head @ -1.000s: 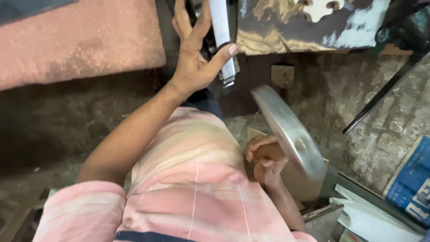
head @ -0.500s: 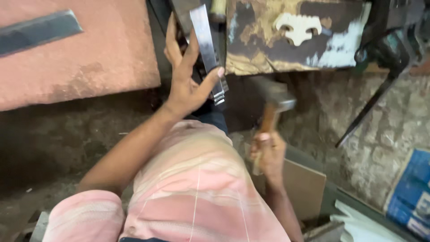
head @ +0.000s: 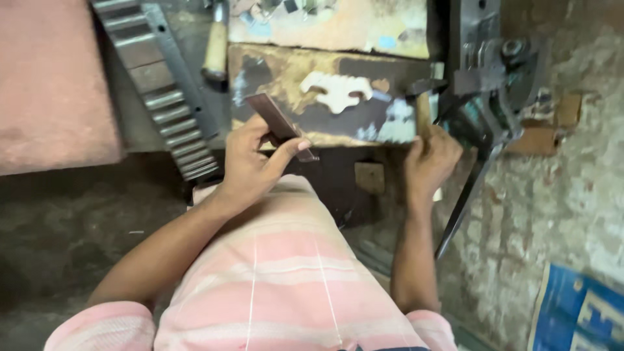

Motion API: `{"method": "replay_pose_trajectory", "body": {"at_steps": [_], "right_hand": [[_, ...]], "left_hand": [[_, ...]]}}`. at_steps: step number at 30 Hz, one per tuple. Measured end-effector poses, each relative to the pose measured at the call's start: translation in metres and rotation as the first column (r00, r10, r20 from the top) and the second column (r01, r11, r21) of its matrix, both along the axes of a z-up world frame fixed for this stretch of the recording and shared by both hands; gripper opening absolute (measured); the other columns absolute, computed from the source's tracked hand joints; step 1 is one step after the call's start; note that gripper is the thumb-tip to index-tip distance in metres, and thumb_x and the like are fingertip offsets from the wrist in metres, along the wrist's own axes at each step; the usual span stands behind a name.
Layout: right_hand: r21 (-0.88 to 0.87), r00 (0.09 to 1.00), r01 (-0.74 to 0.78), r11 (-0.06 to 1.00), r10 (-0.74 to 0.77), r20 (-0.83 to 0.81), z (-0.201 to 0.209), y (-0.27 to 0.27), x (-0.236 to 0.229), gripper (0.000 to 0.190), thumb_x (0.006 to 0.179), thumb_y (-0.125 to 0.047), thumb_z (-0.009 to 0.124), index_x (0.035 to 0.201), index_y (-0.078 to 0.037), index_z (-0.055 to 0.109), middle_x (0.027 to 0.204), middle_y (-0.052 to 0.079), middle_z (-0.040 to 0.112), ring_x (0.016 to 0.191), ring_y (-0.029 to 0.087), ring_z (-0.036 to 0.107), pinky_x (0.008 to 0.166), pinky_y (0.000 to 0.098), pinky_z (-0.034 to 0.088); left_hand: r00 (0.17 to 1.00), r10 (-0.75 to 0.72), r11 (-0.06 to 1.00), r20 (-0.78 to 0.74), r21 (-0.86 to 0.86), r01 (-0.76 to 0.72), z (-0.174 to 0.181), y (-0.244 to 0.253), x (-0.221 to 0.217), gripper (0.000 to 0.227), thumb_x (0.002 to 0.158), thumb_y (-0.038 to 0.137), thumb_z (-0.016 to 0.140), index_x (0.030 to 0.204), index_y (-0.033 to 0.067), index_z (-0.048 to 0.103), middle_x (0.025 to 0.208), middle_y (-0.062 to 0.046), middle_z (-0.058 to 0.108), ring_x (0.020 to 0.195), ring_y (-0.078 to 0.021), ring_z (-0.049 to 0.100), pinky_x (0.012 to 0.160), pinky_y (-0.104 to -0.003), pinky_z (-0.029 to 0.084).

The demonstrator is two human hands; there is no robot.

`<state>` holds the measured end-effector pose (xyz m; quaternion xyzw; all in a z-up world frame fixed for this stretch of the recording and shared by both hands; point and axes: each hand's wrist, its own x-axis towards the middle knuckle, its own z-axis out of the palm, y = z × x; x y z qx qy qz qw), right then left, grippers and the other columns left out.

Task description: The person repeatedly hammers a small metal piece on a workbench and uses a manual press to shape it. They also use a file to smooth edges and a hammer to tap the piece into place.

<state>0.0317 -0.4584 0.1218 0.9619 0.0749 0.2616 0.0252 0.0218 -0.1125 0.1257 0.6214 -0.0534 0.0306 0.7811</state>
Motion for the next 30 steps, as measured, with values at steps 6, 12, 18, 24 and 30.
{"method": "replay_pose_trajectory", "body": {"at_steps": [6,12,18,24,30], "right_hand": [[0.774,0.701,-0.155,0.613,0.621,-0.351,0.019,0.040,0.016,0.036,0.092,-0.002,0.079,0.127,-0.003,0.068,0.114,0.012,0.072,0.090,0.015,0.068,0.079,0.0280,0.055],[0.816,0.782,-0.037,0.578,0.525,-0.336,0.014,0.026,0.062,0.020,0.093,0.007,0.073,0.111,0.000,0.077,0.097,0.012,0.076,0.079,0.015,0.067,0.068,0.0268,0.053],[0.756,0.745,-0.297,0.584,0.637,-0.199,-0.005,0.020,0.109,0.021,0.092,0.007,0.075,0.112,-0.001,0.076,0.103,0.012,0.075,0.093,0.023,0.071,0.081,0.0320,0.055],[0.574,0.611,-0.489,0.657,0.728,-0.312,-0.018,0.036,0.143,0.024,0.087,-0.002,0.080,0.111,-0.008,0.082,0.094,0.008,0.070,0.090,0.027,0.062,0.080,0.0390,0.050],[0.459,0.553,-0.560,0.689,0.724,-0.412,-0.019,0.033,0.145,0.020,0.092,-0.010,0.080,0.111,-0.009,0.079,0.107,0.007,0.067,0.102,0.030,0.055,0.092,0.0433,0.043]], "left_hand": [[0.988,-0.002,0.973,-0.154,-0.227,-0.034,-0.020,-0.071,0.045,0.023,0.097,0.012,0.081,0.106,0.0000,0.063,0.090,-0.003,0.071,0.075,-0.0058,0.065,0.063,-0.023,0.052],[0.880,0.033,0.574,0.474,0.712,-0.405,-0.052,-0.071,0.079,0.053,0.085,0.026,0.084,0.125,-0.0045,0.068,0.122,-0.018,0.067,0.107,-0.0330,0.056,0.090,-0.045,0.044],[0.976,0.047,0.556,0.214,0.806,-0.203,-0.083,-0.108,0.076,0.025,0.093,0.028,0.078,0.112,0.0149,0.071,0.112,-0.007,0.067,0.114,-0.0271,0.056,0.103,-0.051,0.034],[0.912,0.000,0.501,0.410,0.789,-0.355,-0.061,-0.115,0.041,0.038,0.103,0.024,0.080,0.134,0.0077,0.065,0.130,-0.009,0.064,0.124,-0.0286,0.054,0.109,-0.047,0.034],[0.965,-0.071,0.484,0.253,0.855,-0.189,-0.044,-0.100,0.077,0.062,0.076,0.029,0.081,0.129,0.0007,0.067,0.124,-0.015,0.064,0.129,-0.0354,0.046,0.108,-0.059,0.027]]}}
